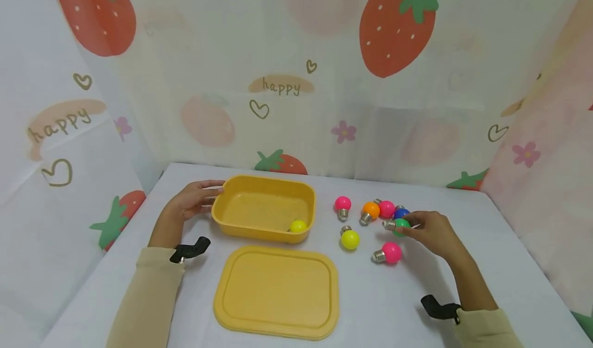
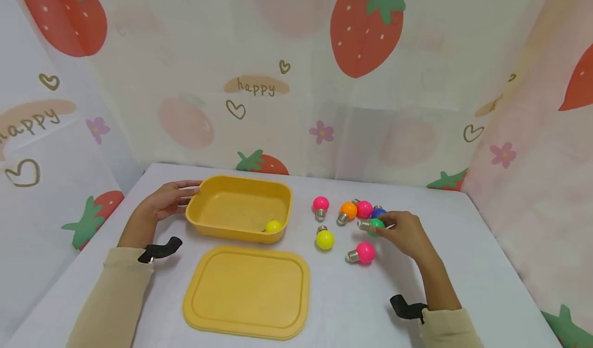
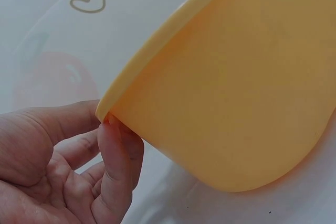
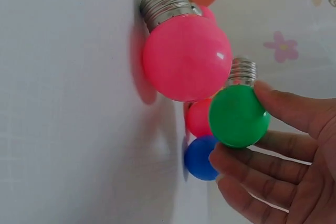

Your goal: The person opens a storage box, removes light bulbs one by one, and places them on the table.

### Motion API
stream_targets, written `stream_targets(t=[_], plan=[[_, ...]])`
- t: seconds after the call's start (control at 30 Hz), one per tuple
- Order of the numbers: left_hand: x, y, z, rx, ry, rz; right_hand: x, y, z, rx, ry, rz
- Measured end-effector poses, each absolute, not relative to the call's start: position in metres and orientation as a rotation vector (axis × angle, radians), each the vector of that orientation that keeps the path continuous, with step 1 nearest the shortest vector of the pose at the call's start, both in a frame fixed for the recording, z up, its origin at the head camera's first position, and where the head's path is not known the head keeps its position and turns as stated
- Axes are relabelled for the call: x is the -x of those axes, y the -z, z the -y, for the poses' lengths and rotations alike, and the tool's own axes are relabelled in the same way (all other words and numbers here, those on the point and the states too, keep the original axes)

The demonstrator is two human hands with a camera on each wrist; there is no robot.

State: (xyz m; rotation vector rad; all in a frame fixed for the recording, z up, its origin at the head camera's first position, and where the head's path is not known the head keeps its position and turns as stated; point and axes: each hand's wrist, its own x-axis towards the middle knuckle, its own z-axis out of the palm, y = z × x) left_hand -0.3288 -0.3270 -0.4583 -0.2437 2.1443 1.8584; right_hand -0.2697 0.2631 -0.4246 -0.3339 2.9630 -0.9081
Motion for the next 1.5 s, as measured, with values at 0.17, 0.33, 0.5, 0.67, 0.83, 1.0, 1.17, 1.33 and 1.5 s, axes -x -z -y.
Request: stream_targets(t=[0.17,0.33,0.5,0.67,0.83,1.0,1.17,1.33,1.5], plan=[[0.328,0.463,0.325,0.234,-1.860,-2.139,0.268,0.431,-0.264,0.283,0.898,-2.909],[0.328,0.460,0.327,0.238,-1.865,-2.143,0.270,0.433,-0.264,0.286,0.901,-2.892],[0.326,0.461,0.326,0.227,-1.865,-2.143,0.271,0.435,-0.265,0.280,0.878,-2.910],[0.323,0.460,0.325,0.224,-1.867,-2.130,0.270,0.436,-0.265,0.279,0.849,-2.935],[0.322,0.458,0.325,0.239,-1.893,-2.122,0.269,0.434,-0.263,0.278,0.845,-2.941],[0.324,0.457,0.326,0.231,-1.881,-2.129,0.269,0.433,-0.263,0.264,0.843,-2.931],[0.325,0.458,0.326,0.228,-1.884,-2.134,0.269,0.433,-0.264,0.269,0.830,-2.934],[0.325,0.458,0.326,0.235,-1.888,-2.138,0.269,0.431,-0.265,0.267,0.801,-2.948],[0.325,0.457,0.326,0.231,-1.886,-2.133,0.266,0.424,-0.266,0.263,0.754,-3.008]])
